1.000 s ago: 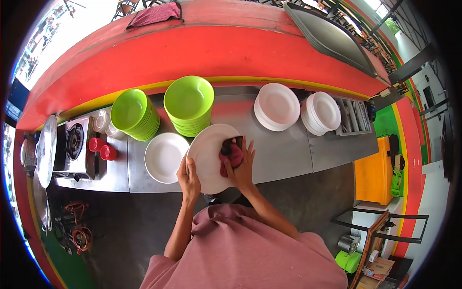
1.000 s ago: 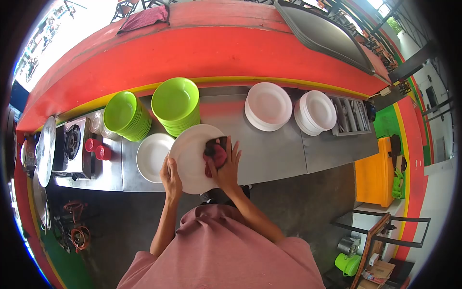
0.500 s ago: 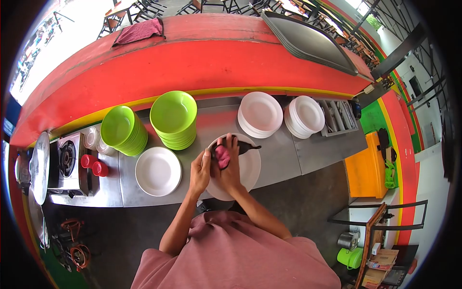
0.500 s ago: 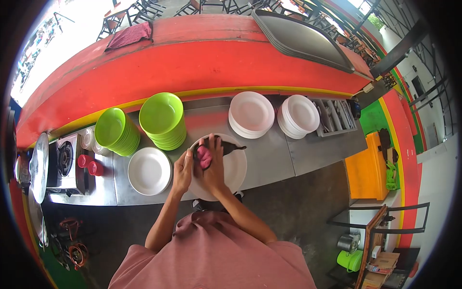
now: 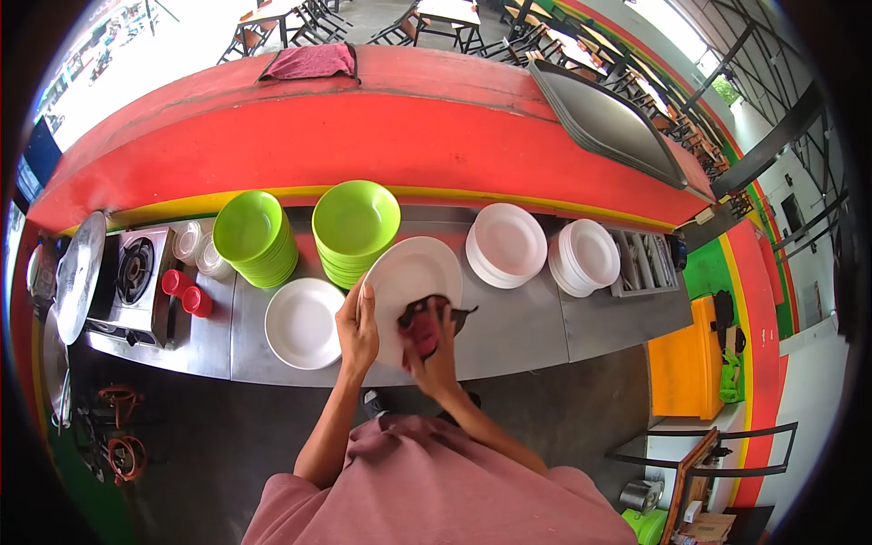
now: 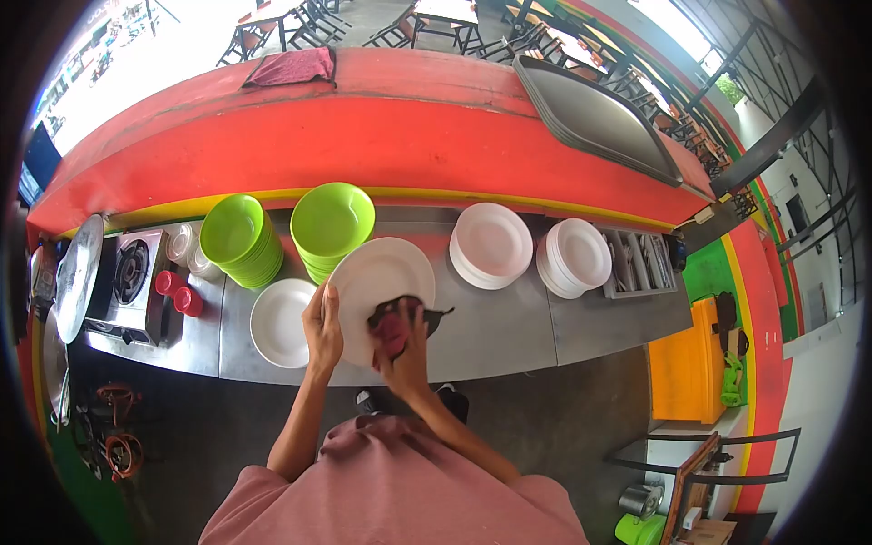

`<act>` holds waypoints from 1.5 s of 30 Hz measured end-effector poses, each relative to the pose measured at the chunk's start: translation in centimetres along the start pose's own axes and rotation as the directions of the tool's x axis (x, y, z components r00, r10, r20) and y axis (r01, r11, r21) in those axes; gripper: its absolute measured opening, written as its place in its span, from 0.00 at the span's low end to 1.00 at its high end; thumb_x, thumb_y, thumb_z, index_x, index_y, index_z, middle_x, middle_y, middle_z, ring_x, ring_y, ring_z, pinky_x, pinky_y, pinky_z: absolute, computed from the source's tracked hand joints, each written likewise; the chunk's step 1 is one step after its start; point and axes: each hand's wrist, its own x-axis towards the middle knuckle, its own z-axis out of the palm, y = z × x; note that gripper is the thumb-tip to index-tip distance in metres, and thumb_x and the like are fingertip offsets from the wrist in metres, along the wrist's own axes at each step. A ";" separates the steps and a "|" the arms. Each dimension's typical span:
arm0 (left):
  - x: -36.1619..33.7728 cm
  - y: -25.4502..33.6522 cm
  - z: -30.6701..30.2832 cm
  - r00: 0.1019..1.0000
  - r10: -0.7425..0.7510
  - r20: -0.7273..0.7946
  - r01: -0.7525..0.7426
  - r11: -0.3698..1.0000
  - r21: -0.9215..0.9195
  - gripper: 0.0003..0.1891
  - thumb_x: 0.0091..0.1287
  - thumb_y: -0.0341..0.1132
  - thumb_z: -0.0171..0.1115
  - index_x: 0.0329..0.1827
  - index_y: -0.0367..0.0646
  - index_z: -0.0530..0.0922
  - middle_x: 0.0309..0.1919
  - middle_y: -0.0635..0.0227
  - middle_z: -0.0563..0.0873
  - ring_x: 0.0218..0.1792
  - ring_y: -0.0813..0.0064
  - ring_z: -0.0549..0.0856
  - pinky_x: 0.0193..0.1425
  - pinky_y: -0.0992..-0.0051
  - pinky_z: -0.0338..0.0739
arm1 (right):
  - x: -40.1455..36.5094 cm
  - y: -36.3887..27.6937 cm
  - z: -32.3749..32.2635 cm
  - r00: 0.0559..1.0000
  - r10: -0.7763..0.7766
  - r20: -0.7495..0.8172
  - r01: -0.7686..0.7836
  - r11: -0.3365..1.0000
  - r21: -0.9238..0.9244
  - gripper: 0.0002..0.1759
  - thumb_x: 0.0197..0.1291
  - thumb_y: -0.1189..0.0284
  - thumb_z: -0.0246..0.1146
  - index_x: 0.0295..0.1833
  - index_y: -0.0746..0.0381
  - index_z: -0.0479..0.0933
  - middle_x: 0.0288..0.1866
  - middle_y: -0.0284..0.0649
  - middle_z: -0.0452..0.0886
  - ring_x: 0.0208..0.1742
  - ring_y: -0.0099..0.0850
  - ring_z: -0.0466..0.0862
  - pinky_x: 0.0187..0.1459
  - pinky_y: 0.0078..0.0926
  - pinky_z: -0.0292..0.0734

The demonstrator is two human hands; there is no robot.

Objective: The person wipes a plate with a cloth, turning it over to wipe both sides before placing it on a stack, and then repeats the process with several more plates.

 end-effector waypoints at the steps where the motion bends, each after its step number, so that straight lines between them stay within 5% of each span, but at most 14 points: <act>1: 0.1 -0.3 0.1 1.000 0.005 0.003 -0.005 1.000 -0.019 0.23 0.79 0.43 0.52 0.64 0.30 0.76 0.47 0.62 0.86 0.50 0.79 0.79 0.57 0.78 0.72 | -0.5 -0.4 0.2 0.996 0.005 0.093 -0.007 1.000 0.013 0.40 0.66 0.62 0.60 0.79 0.63 0.53 0.82 0.53 0.46 0.81 0.59 0.43 0.77 0.56 0.40; 8: -0.8 0.1 1.5 0.995 -0.075 0.071 0.085 0.986 -0.143 0.24 0.80 0.46 0.48 0.62 0.31 0.76 0.46 0.68 0.84 0.49 0.80 0.77 0.56 0.80 0.70 | 0.7 -2.6 1.1 0.973 -0.111 0.200 0.058 0.966 0.253 0.39 0.68 0.62 0.55 0.78 0.66 0.51 0.83 0.53 0.43 0.82 0.59 0.41 0.77 0.54 0.42; 11: -1.5 -1.9 1.9 0.976 -0.118 0.184 0.145 0.979 -0.144 0.21 0.81 0.46 0.45 0.46 0.33 0.75 0.33 0.78 0.72 0.37 0.84 0.67 0.42 0.81 0.66 | 3.8 -3.0 0.6 0.980 -0.194 0.036 0.194 0.981 0.019 0.39 0.68 0.60 0.53 0.78 0.67 0.51 0.82 0.57 0.42 0.81 0.62 0.40 0.77 0.55 0.40; 12: -1.6 -1.9 1.8 0.975 -0.091 0.203 0.118 0.985 -0.125 0.22 0.81 0.47 0.45 0.49 0.32 0.76 0.32 0.78 0.72 0.37 0.85 0.67 0.42 0.82 0.67 | 4.3 -0.6 1.5 0.972 -0.228 -0.049 0.229 0.973 0.014 0.40 0.63 0.61 0.58 0.77 0.64 0.56 0.82 0.58 0.43 0.80 0.64 0.42 0.76 0.57 0.41; 15: -2.0 -0.4 1.6 0.976 -0.050 0.211 0.045 0.999 0.027 0.25 0.80 0.49 0.46 0.56 0.30 0.76 0.30 0.77 0.73 0.35 0.85 0.68 0.39 0.82 0.67 | 5.8 1.0 0.4 0.963 -0.251 -0.094 0.236 0.961 -0.145 0.40 0.66 0.58 0.55 0.78 0.67 0.53 0.82 0.59 0.41 0.81 0.61 0.39 0.77 0.56 0.38; 19: -2.1 0.1 0.6 0.982 -0.081 0.170 0.065 0.993 0.098 0.26 0.79 0.48 0.49 0.63 0.31 0.74 0.29 0.74 0.75 0.34 0.83 0.69 0.38 0.79 0.69 | 7.1 2.3 -1.4 0.948 -0.202 -0.246 0.121 0.944 -0.308 0.39 0.63 0.63 0.60 0.76 0.67 0.57 0.80 0.58 0.48 0.81 0.60 0.45 0.77 0.55 0.41; 23: -1.0 0.3 0.5 0.999 0.035 0.038 -0.036 0.999 0.019 0.24 0.79 0.45 0.51 0.65 0.33 0.74 0.36 0.69 0.82 0.39 0.82 0.74 0.46 0.78 0.72 | 6.5 2.8 -1.0 0.943 -0.079 -0.324 0.064 0.996 -0.059 0.38 0.58 0.70 0.62 0.74 0.65 0.62 0.79 0.55 0.51 0.79 0.60 0.48 0.75 0.58 0.44; 24: -0.4 0.8 0.6 0.997 0.076 0.017 -0.076 0.997 0.008 0.24 0.79 0.45 0.51 0.66 0.33 0.74 0.38 0.68 0.83 0.41 0.82 0.75 0.48 0.79 0.72 | 6.0 2.1 -1.3 0.959 -0.082 -0.270 0.053 0.992 -0.115 0.38 0.63 0.67 0.61 0.76 0.67 0.58 0.81 0.55 0.49 0.81 0.58 0.44 0.77 0.50 0.43; 27: 0.7 1.0 1.0 0.995 0.100 -0.002 -0.099 0.994 -0.051 0.24 0.79 0.44 0.49 0.67 0.32 0.73 0.45 0.67 0.84 0.45 0.82 0.77 0.54 0.80 0.71 | 4.2 0.9 -0.4 0.969 -0.062 -0.241 0.023 0.986 -0.163 0.39 0.64 0.65 0.61 0.77 0.66 0.56 0.82 0.53 0.48 0.81 0.58 0.45 0.78 0.49 0.43; 33: 1.5 1.4 1.5 0.998 -0.052 0.023 0.054 0.995 -0.082 0.25 0.80 0.46 0.48 0.65 0.30 0.73 0.46 0.69 0.84 0.47 0.82 0.77 0.55 0.81 0.71 | 2.3 -3.5 0.2 0.992 -0.117 0.051 0.103 0.969 0.226 0.42 0.63 0.64 0.63 0.78 0.65 0.54 0.80 0.54 0.52 0.80 0.64 0.46 0.76 0.58 0.44; 34: 1.4 1.2 2.2 1.000 0.024 0.007 -0.022 0.984 -0.179 0.25 0.80 0.47 0.48 0.63 0.30 0.75 0.46 0.68 0.84 0.48 0.82 0.77 0.56 0.80 0.72 | 2.6 -3.3 0.3 0.979 -0.196 0.059 0.180 0.962 0.204 0.40 0.63 0.65 0.62 0.77 0.65 0.55 0.81 0.54 0.50 0.80 0.64 0.44 0.76 0.58 0.43; 38: 0.4 0.6 2.1 0.984 -0.042 0.173 0.059 0.994 -0.096 0.25 0.80 0.48 0.48 0.61 0.32 0.76 0.44 0.69 0.84 0.47 0.82 0.76 0.55 0.79 0.72 | 5.6 -2.4 0.1 0.967 -0.253 -0.016 0.252 0.967 -0.038 0.38 0.62 0.69 0.63 0.76 0.65 0.57 0.82 0.56 0.47 0.81 0.60 0.42 0.76 0.55 0.43; 41: -0.9 1.9 1.4 0.965 -0.074 0.251 0.066 0.997 0.042 0.25 0.79 0.48 0.49 0.61 0.32 0.76 0.39 0.73 0.82 0.43 0.84 0.74 0.50 0.81 0.71 | 7.3 -1.6 -1.8 0.925 -0.256 -0.283 0.189 0.951 -0.244 0.35 0.62 0.72 0.63 0.74 0.64 0.61 0.78 0.56 0.57 0.80 0.56 0.51 0.76 0.51 0.46; 45: -1.2 2.7 0.2 0.986 0.012 0.168 -0.003 0.999 -0.052 0.25 0.79 0.47 0.49 0.64 0.32 0.75 0.34 0.76 0.78 0.39 0.87 0.72 0.44 0.83 0.69 | 8.0 1.2 -3.8 0.885 -0.129 -0.447 0.162 0.986 0.037 0.21 0.65 0.75 0.61 0.63 0.65 0.70 0.61 0.47 0.74 0.65 0.47 0.70 0.68 0.44 0.62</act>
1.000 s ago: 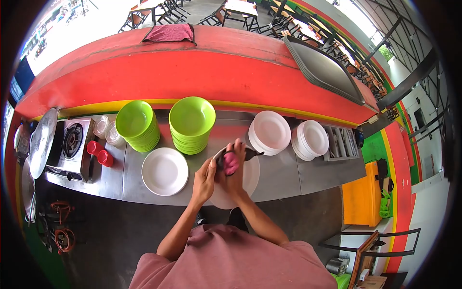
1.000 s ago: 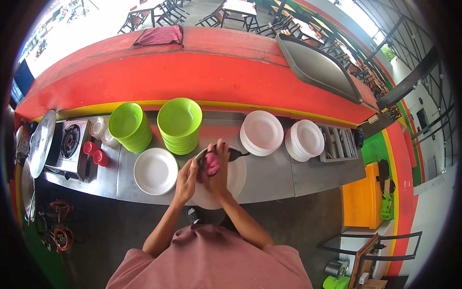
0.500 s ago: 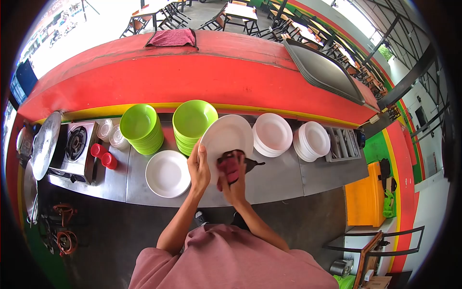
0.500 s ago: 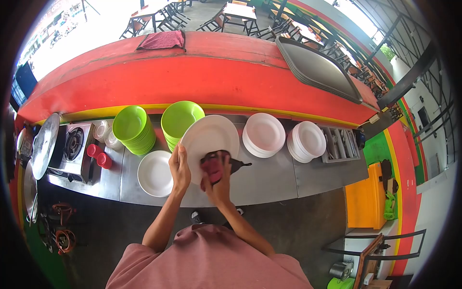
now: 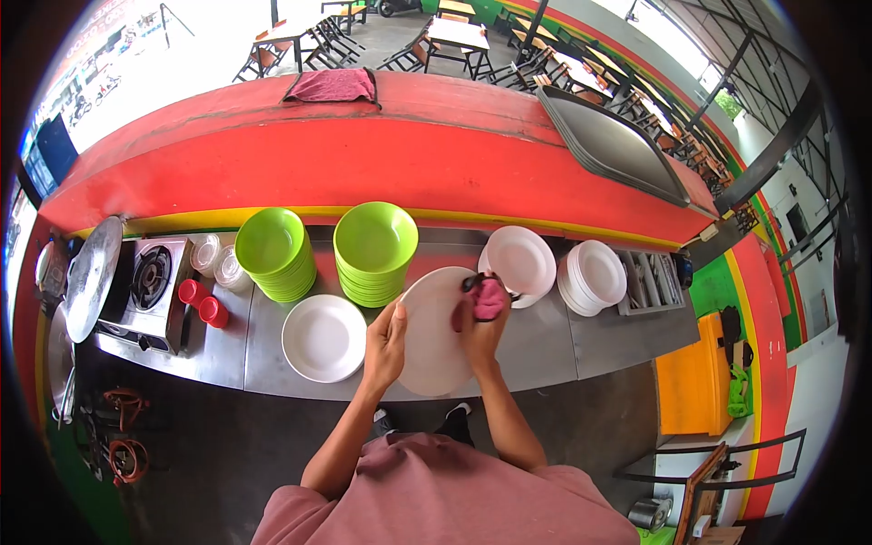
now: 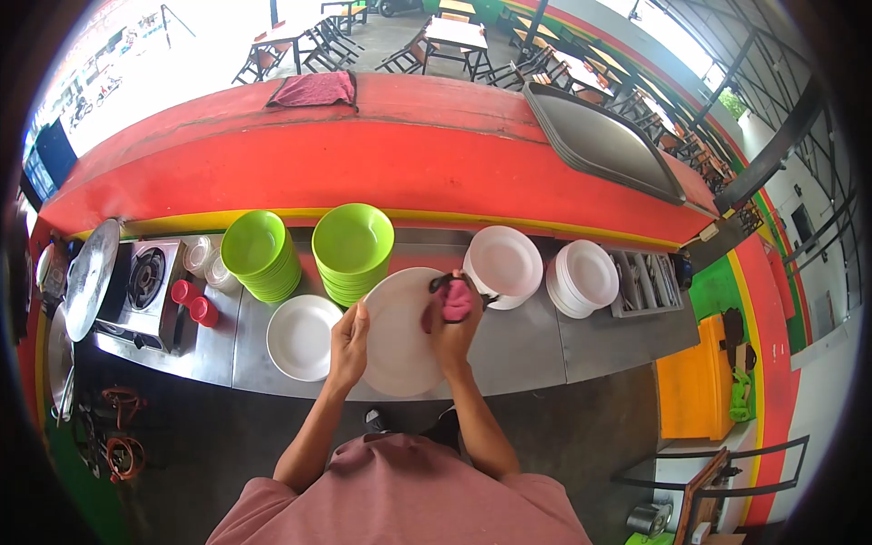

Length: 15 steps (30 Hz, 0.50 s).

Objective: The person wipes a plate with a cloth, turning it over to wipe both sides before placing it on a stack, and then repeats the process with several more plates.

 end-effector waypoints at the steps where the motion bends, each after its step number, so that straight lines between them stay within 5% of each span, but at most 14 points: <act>1: -0.1 0.7 -0.6 0.999 -0.034 0.001 0.034 0.999 0.030 0.26 0.79 0.47 0.49 0.65 0.32 0.74 0.35 0.76 0.79 0.39 0.87 0.72 0.44 0.83 0.69 | -0.1 0.8 -0.2 0.995 0.094 0.039 -0.097 0.992 0.084 0.17 0.66 0.75 0.60 0.59 0.65 0.72 0.55 0.44 0.77 0.60 0.44 0.74 0.64 0.41 0.67; 3: 0.1 0.4 -1.8 0.998 -0.059 -0.023 0.060 0.997 0.050 0.25 0.79 0.48 0.49 0.64 0.32 0.75 0.35 0.76 0.79 0.39 0.86 0.72 0.44 0.83 0.69 | 0.1 -0.3 -0.7 0.993 0.119 -0.005 -0.115 0.969 0.219 0.05 0.70 0.73 0.57 0.47 0.63 0.74 0.38 0.34 0.76 0.41 0.30 0.78 0.47 0.30 0.75; 5: 0.6 -1.9 -2.9 0.997 -0.038 -0.060 0.035 0.998 -0.050 0.25 0.79 0.49 0.49 0.61 0.32 0.77 0.40 0.73 0.82 0.41 0.84 0.76 0.47 0.79 0.73 | 0.1 1.3 -2.3 0.949 0.292 0.115 -0.308 0.793 0.525 0.07 0.72 0.67 0.57 0.46 0.59 0.73 0.37 0.31 0.74 0.39 0.21 0.75 0.44 0.24 0.71; 7: 0.9 -0.6 -3.8 0.970 -0.238 -0.044 0.217 0.934 -0.283 0.26 0.79 0.50 0.47 0.64 0.34 0.74 0.48 0.66 0.83 0.47 0.77 0.81 0.52 0.75 0.77 | -0.1 3.1 -4.2 0.909 0.400 0.117 -0.378 0.675 0.634 0.10 0.73 0.61 0.56 0.48 0.56 0.73 0.39 0.28 0.74 0.41 0.18 0.74 0.46 0.22 0.70; 9: 0.8 0.3 -4.4 0.906 -0.424 0.019 0.377 0.784 -0.494 0.27 0.78 0.50 0.47 0.67 0.36 0.71 0.57 0.58 0.81 0.54 0.67 0.84 0.58 0.68 0.80 | -0.6 5.0 -4.7 0.877 0.480 -0.021 -0.268 0.525 0.808 0.15 0.72 0.57 0.55 0.54 0.55 0.73 0.47 0.28 0.76 0.51 0.23 0.76 0.57 0.26 0.70; 12: 0.6 -0.1 -5.2 0.806 -0.560 0.192 0.562 0.621 -0.546 0.27 0.78 0.50 0.49 0.67 0.35 0.71 0.56 0.58 0.82 0.54 0.67 0.83 0.58 0.67 0.80 | 1.4 -1.9 -6.1 0.890 0.456 0.007 -0.182 0.343 0.922 0.14 0.72 0.62 0.56 0.56 0.58 0.72 0.49 0.31 0.76 0.55 0.25 0.78 0.61 0.30 0.70; 14: 0.3 -0.7 -5.1 0.817 -0.521 0.248 0.570 0.664 -0.484 0.27 0.78 0.50 0.49 0.68 0.35 0.71 0.58 0.59 0.81 0.56 0.67 0.82 0.60 0.68 0.78 | 1.3 -0.8 -6.1 0.987 0.151 -0.047 -0.087 0.770 0.632 0.14 0.72 0.64 0.57 0.57 0.59 0.72 0.49 0.32 0.77 0.54 0.25 0.78 0.60 0.30 0.71; 15: 0.2 -0.8 -5.0 0.819 -0.504 0.275 0.573 0.685 -0.450 0.27 0.78 0.50 0.49 0.68 0.35 0.71 0.59 0.59 0.81 0.57 0.68 0.81 0.61 0.68 0.77 | 1.3 -0.8 -6.8 0.976 0.199 0.089 -0.210 0.750 0.627 0.14 0.72 0.65 0.56 0.57 0.60 0.73 0.48 0.32 0.77 0.52 0.24 0.78 0.58 0.28 0.72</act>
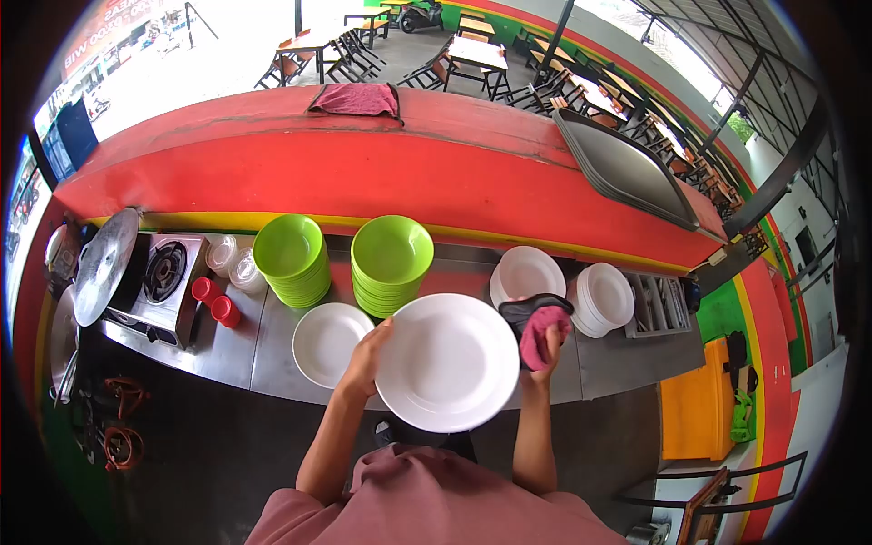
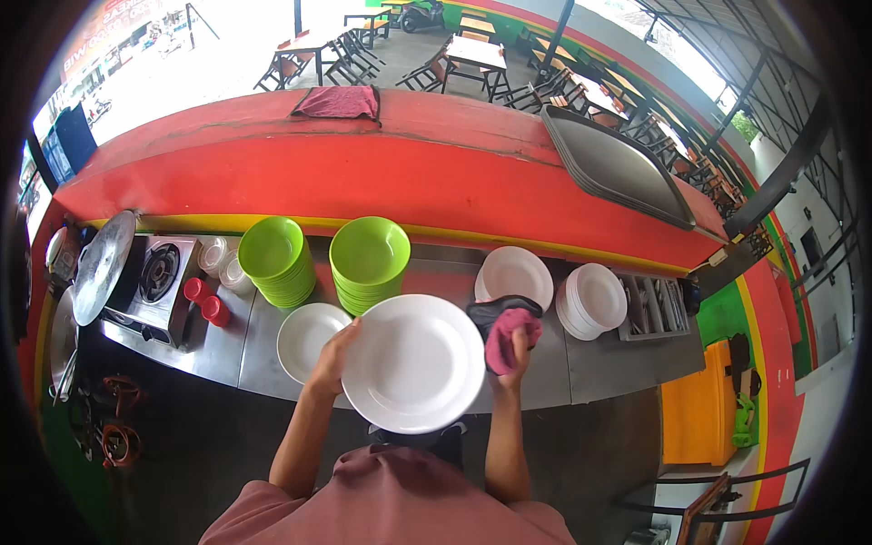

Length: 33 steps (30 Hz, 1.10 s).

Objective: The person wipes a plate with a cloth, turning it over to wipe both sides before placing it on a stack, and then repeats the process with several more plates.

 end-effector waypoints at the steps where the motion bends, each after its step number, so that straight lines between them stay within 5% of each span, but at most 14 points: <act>1: 0.0 -0.1 0.1 1.000 0.031 0.005 -0.031 0.996 0.079 0.27 0.78 0.50 0.49 0.68 0.35 0.71 0.59 0.59 0.81 0.57 0.69 0.81 0.62 0.69 0.76 | 0.0 -0.4 -0.5 0.989 0.128 0.076 -0.127 0.992 -0.018 0.14 0.72 0.67 0.56 0.57 0.62 0.73 0.48 0.32 0.77 0.51 0.24 0.78 0.56 0.27 0.72; 2: -0.1 -0.2 0.3 0.998 0.061 0.013 -0.062 0.986 0.158 0.27 0.78 0.50 0.49 0.68 0.35 0.71 0.59 0.60 0.81 0.57 0.69 0.81 0.62 0.70 0.75 | 0.0 -0.9 -1.0 0.957 0.250 0.149 -0.244 0.968 -0.053 0.13 0.73 0.68 0.56 0.57 0.63 0.73 0.47 0.32 0.78 0.49 0.24 0.78 0.54 0.26 0.73; 3: -0.2 -0.4 0.5 0.996 0.087 0.020 -0.089 0.968 0.236 0.27 0.78 0.50 0.49 0.68 0.35 0.71 0.58 0.60 0.81 0.57 0.70 0.80 0.63 0.71 0.74 | 0.1 -2.1 0.3 0.932 0.286 0.221 -0.229 0.941 -0.251 0.13 0.73 0.67 0.55 0.55 0.64 0.74 0.47 0.31 0.77 0.48 0.24 0.77 0.54 0.25 0.73; 4: -0.4 -0.7 0.7 0.993 0.107 0.047 -0.116 0.946 0.302 0.27 0.78 0.50 0.48 0.66 0.35 0.72 0.57 0.61 0.81 0.56 0.72 0.80 0.62 0.72 0.74 | 0.0 -1.6 1.6 0.966 0.114 0.233 -0.030 0.942 -0.335 0.13 0.73 0.68 0.56 0.55 0.65 0.75 0.49 0.36 0.81 0.50 0.29 0.80 0.53 0.27 0.74; 7: -0.9 -0.9 1.6 0.978 0.166 0.127 -0.207 0.851 0.482 0.26 0.79 0.50 0.46 0.62 0.33 0.75 0.52 0.65 0.82 0.53 0.78 0.77 0.60 0.74 0.72 | -1.2 -0.2 3.3 0.942 0.266 0.204 -0.105 0.812 -0.574 0.15 0.72 0.68 0.56 0.57 0.67 0.76 0.53 0.47 0.83 0.55 0.36 0.82 0.55 0.32 0.74; 8: -1.3 -1.1 2.3 0.965 0.215 0.151 -0.263 0.800 0.539 0.26 0.80 0.51 0.45 0.60 0.32 0.75 0.47 0.67 0.82 0.50 0.79 0.76 0.58 0.76 0.72 | -1.8 0.2 4.5 0.957 0.184 0.225 -0.020 0.813 -0.583 0.16 0.71 0.69 0.57 0.58 0.67 0.77 0.56 0.54 0.81 0.62 0.43 0.80 0.59 0.34 0.73; 9: -1.4 -1.6 3.1 0.954 0.256 0.158 -0.301 0.789 0.536 0.26 0.80 0.51 0.45 0.60 0.32 0.75 0.47 0.67 0.82 0.49 0.80 0.76 0.57 0.76 0.72 | -2.6 1.2 5.5 0.954 0.072 0.289 0.133 0.764 -0.631 0.18 0.71 0.69 0.57 0.61 0.65 0.76 0.59 0.52 0.81 0.63 0.46 0.79 0.62 0.35 0.72; 11: -1.6 -2.7 4.2 0.926 0.335 0.174 -0.375 0.761 0.530 0.26 0.80 0.50 0.45 0.60 0.32 0.75 0.45 0.66 0.83 0.48 0.80 0.77 0.57 0.77 0.73 | -4.9 0.4 9.1 0.956 0.151 0.251 -0.038 0.914 -0.404 0.21 0.71 0.70 0.57 0.66 0.64 0.72 0.66 0.51 0.76 0.71 0.49 0.71 0.69 0.36 0.66; 14: -1.7 -3.2 3.2 0.956 0.293 0.024 -0.271 0.848 0.455 0.26 0.80 0.50 0.45 0.59 0.32 0.76 0.45 0.67 0.83 0.46 0.82 0.77 0.54 0.78 0.74 | -6.6 1.2 10.1 0.832 -0.107 0.544 0.441 0.722 -0.533 0.25 0.71 0.71 0.57 0.71 0.64 0.67 0.73 0.51 0.69 0.78 0.50 0.60 0.73 0.38 0.59; 17: -1.5 -3.5 1.9 0.910 0.405 -0.087 -0.359 0.876 0.321 0.25 0.80 0.49 0.46 0.57 0.33 0.78 0.42 0.68 0.84 0.42 0.82 0.78 0.50 0.77 0.75 | -8.3 0.8 11.6 0.839 0.124 0.529 0.132 0.899 -0.418 0.27 0.71 0.72 0.56 0.74 0.64 0.64 0.76 0.52 0.64 0.81 0.50 0.52 0.75 0.39 0.54; 21: -1.8 -2.2 0.3 0.810 0.523 -0.266 -0.444 0.843 0.305 0.25 0.80 0.49 0.47 0.53 0.32 0.80 0.40 0.66 0.85 0.42 0.80 0.78 0.48 0.76 0.76 | -10.2 -0.3 12.4 0.654 0.373 0.659 -0.132 0.913 -0.386 0.27 0.70 0.70 0.57 0.72 0.63 0.65 0.72 0.52 0.69 0.74 0.47 0.68 0.71 0.37 0.62; 22: -2.1 -1.8 -0.4 0.791 0.538 -0.290 -0.459 0.837 0.298 0.25 0.80 0.49 0.48 0.53 0.32 0.80 0.41 0.66 0.85 0.42 0.80 0.78 0.48 0.76 0.76 | -10.3 -1.8 13.3 0.674 0.318 0.667 -0.094 0.932 -0.349 0.27 0.66 0.69 0.61 0.69 0.64 0.68 0.66 0.52 0.75 0.67 0.47 0.75 0.67 0.38 0.67; 26: -3.5 0.2 -2.5 0.645 0.662 -0.382 -0.550 0.749 0.370 0.25 0.79 0.49 0.50 0.54 0.31 0.80 0.41 0.66 0.85 0.42 0.80 0.79 0.47 0.77 0.76 | -11.7 -2.8 13.8 0.641 0.048 0.766 0.324 0.888 -0.326 0.26 0.56 0.66 0.70 0.60 0.64 0.76 0.57 0.50 0.80 0.57 0.48 0.80 0.59 0.39 0.74; 33: -7.3 3.4 -4.5 0.614 0.720 -0.323 -0.590 0.691 0.418 0.23 0.79 0.48 0.51 0.56 0.34 0.79 0.41 0.71 0.84 0.41 0.85 0.78 0.46 0.81 0.73 | -10.8 1.4 11.0 0.712 -0.014 0.702 0.367 0.860 -0.356 0.27 0.56 0.62 0.71 0.59 0.64 0.77 0.60 0.49 0.79 0.61 0.51 0.78 0.65 0.44 0.68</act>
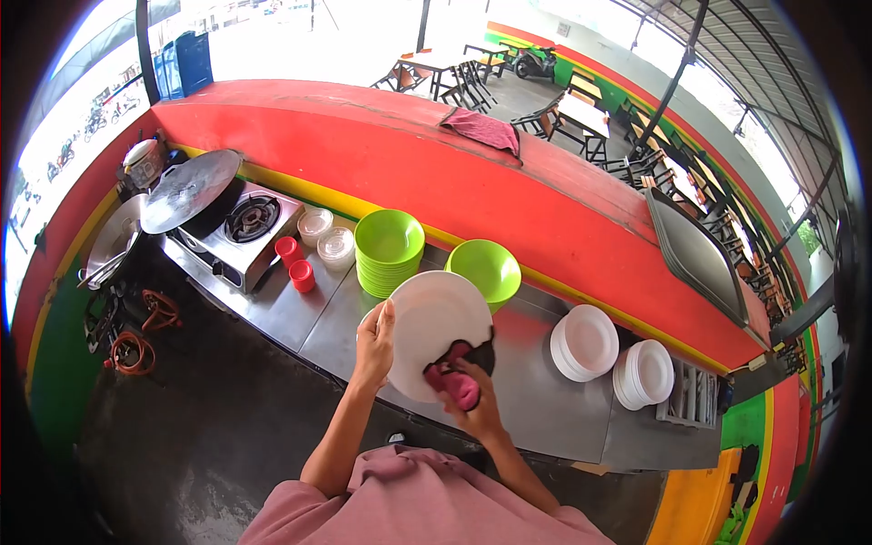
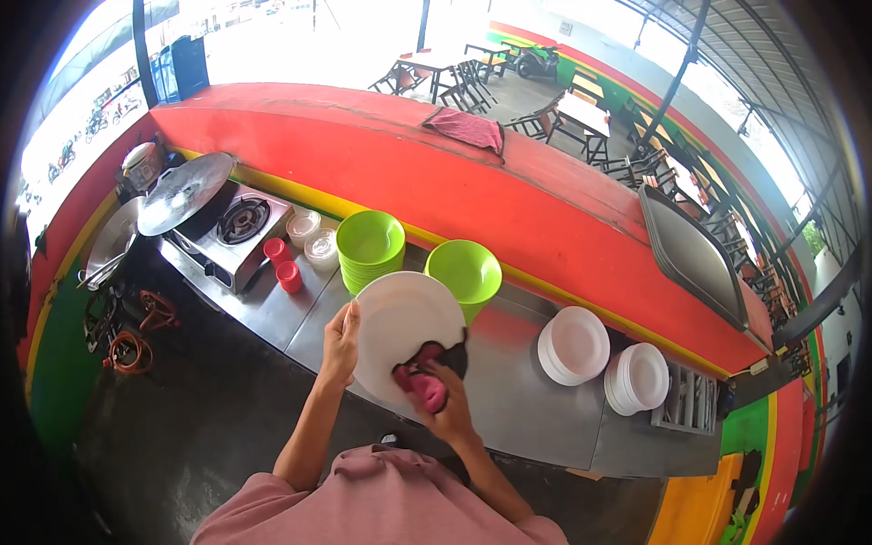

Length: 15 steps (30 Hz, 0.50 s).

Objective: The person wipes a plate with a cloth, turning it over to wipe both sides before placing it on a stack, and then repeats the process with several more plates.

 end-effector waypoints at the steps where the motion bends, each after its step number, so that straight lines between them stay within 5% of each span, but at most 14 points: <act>1: -0.2 0.4 -0.2 1.000 -0.004 0.023 0.004 1.000 0.022 0.23 0.79 0.48 0.51 0.56 0.34 0.80 0.40 0.72 0.84 0.41 0.85 0.78 0.46 0.81 0.73 | 0.2 0.8 -0.2 0.998 0.066 0.005 -0.066 0.996 0.056 0.27 0.59 0.62 0.69 0.61 0.63 0.76 0.63 0.48 0.78 0.65 0.50 0.74 0.68 0.45 0.64; 5: -0.1 -0.8 -1.1 0.993 -0.052 0.103 0.039 0.991 0.125 0.24 0.79 0.49 0.50 0.56 0.34 0.79 0.38 0.76 0.81 0.40 0.86 0.74 0.45 0.82 0.71 | 1.9 2.1 -1.8 0.996 0.016 -0.086 -0.020 0.999 -0.042 0.26 0.62 0.66 0.66 0.64 0.65 0.74 0.69 0.46 0.73 0.75 0.48 0.64 0.73 0.45 0.57; 8: -0.7 0.6 -0.7 0.979 -0.059 0.195 0.029 0.988 0.151 0.25 0.79 0.50 0.50 0.57 0.33 0.79 0.37 0.76 0.79 0.40 0.85 0.72 0.44 0.82 0.69 | 2.0 3.1 -2.4 0.985 0.078 -0.153 -0.071 0.996 0.051 0.26 0.63 0.68 0.65 0.64 0.67 0.73 0.71 0.47 0.71 0.75 0.46 0.65 0.74 0.43 0.57; 11: -0.9 1.1 -1.1 0.948 -0.145 0.282 0.096 0.979 0.179 0.25 0.79 0.50 0.50 0.57 0.34 0.79 0.39 0.74 0.82 0.40 0.85 0.75 0.45 0.80 0.73 | 1.3 4.4 -3.4 0.971 0.199 -0.136 -0.142 0.929 0.341 0.23 0.62 0.72 0.65 0.62 0.68 0.74 0.72 0.49 0.70 0.74 0.43 0.67 0.73 0.42 0.59; 14: -1.2 1.4 -1.4 0.867 -0.348 0.356 0.358 0.933 0.039 0.25 0.79 0.50 0.49 0.59 0.35 0.78 0.43 0.70 0.84 0.44 0.82 0.80 0.48 0.77 0.77 | 0.8 4.8 -5.0 0.950 0.304 -0.065 -0.103 0.506 0.856 0.23 0.63 0.74 0.61 0.63 0.67 0.71 0.74 0.48 0.67 0.74 0.42 0.68 0.73 0.40 0.61; 15: -1.5 1.5 -1.2 0.837 -0.409 0.363 0.432 0.902 0.021 0.24 0.79 0.50 0.49 0.60 0.36 0.78 0.45 0.69 0.85 0.45 0.80 0.81 0.49 0.76 0.78 | 0.9 4.6 -5.4 0.967 0.236 -0.097 -0.023 0.457 0.889 0.25 0.65 0.67 0.58 0.65 0.67 0.68 0.74 0.49 0.66 0.73 0.43 0.68 0.72 0.43 0.62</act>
